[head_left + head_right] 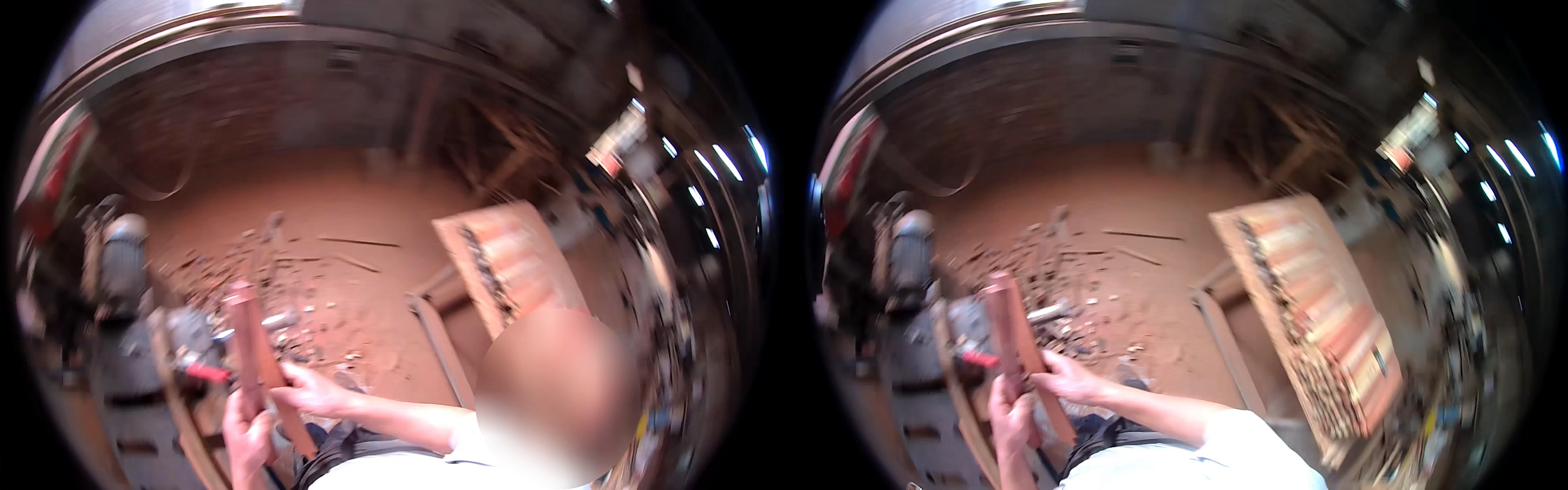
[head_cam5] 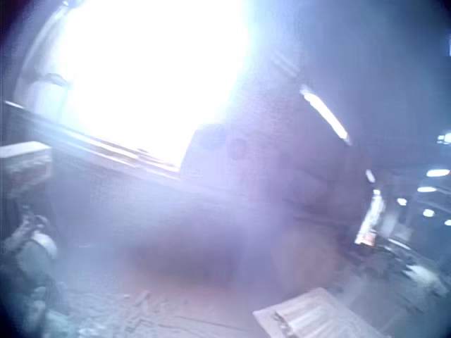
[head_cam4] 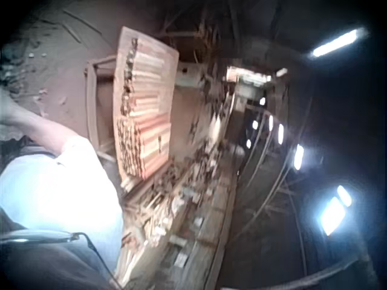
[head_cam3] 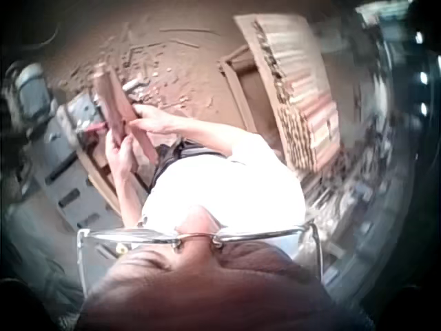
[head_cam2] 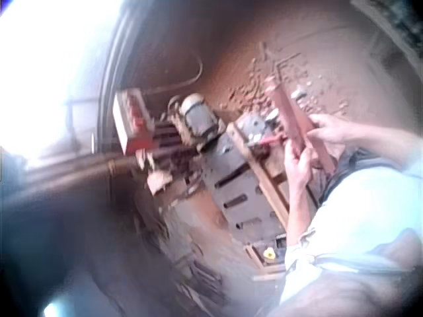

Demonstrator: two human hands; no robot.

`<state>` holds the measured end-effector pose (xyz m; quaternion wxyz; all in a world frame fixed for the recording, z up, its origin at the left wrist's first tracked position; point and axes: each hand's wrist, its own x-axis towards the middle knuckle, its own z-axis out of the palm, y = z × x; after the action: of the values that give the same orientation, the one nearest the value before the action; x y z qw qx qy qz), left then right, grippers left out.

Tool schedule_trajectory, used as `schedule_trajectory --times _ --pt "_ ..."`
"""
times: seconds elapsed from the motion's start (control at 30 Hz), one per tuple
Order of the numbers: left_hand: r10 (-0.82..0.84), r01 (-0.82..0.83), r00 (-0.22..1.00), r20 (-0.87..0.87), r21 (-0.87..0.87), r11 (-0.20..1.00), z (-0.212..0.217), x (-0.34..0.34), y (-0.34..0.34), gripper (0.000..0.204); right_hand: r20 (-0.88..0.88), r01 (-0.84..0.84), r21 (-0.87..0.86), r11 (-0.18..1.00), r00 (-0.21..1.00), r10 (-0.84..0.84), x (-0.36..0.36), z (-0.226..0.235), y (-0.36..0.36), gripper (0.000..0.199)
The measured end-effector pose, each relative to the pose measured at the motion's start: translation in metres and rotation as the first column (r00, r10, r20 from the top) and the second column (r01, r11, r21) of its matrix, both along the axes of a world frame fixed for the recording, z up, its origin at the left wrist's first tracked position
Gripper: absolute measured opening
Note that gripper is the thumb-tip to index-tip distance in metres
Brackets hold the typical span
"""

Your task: The person uses a stationary spindle moulder to shape the edges of wooden strips. They feed the wood through the machine using a push stick, then move to a workbench to inspect and stack the finished pieces. The process is repeated for multiple strips.

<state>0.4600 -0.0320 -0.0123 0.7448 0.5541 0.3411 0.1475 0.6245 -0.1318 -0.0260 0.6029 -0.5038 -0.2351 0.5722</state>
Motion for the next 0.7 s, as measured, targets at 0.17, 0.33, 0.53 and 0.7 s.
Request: schedule_trajectory --times 0.17,0.33,0.53,0.7 --pt "0.093 -0.098 0.995 0.032 0.287 0.953 -0.040 0.078 -0.012 0.017 0.272 0.440 -0.211 0.873 0.884 -0.380 0.147 -0.041 -0.085 0.037" --pt "-0.047 0.144 0.946 -0.322 0.286 0.947 -0.037 0.111 -0.019 0.043 0.752 0.851 -0.352 0.389 0.505 -0.424 0.322 -0.080 -0.243 0.025" --pt "-0.064 0.222 0.865 -0.497 0.266 0.938 -0.020 0.166 -0.029 0.044 0.919 0.923 -0.335 -0.189 0.276 -0.280 0.437 -0.091 -0.446 0.031" --pt "-0.038 0.236 0.879 -0.475 0.365 0.901 -0.020 0.187 -0.027 0.044 0.906 0.795 -0.422 -0.434 0.362 -0.218 0.472 -0.116 -0.538 0.033"
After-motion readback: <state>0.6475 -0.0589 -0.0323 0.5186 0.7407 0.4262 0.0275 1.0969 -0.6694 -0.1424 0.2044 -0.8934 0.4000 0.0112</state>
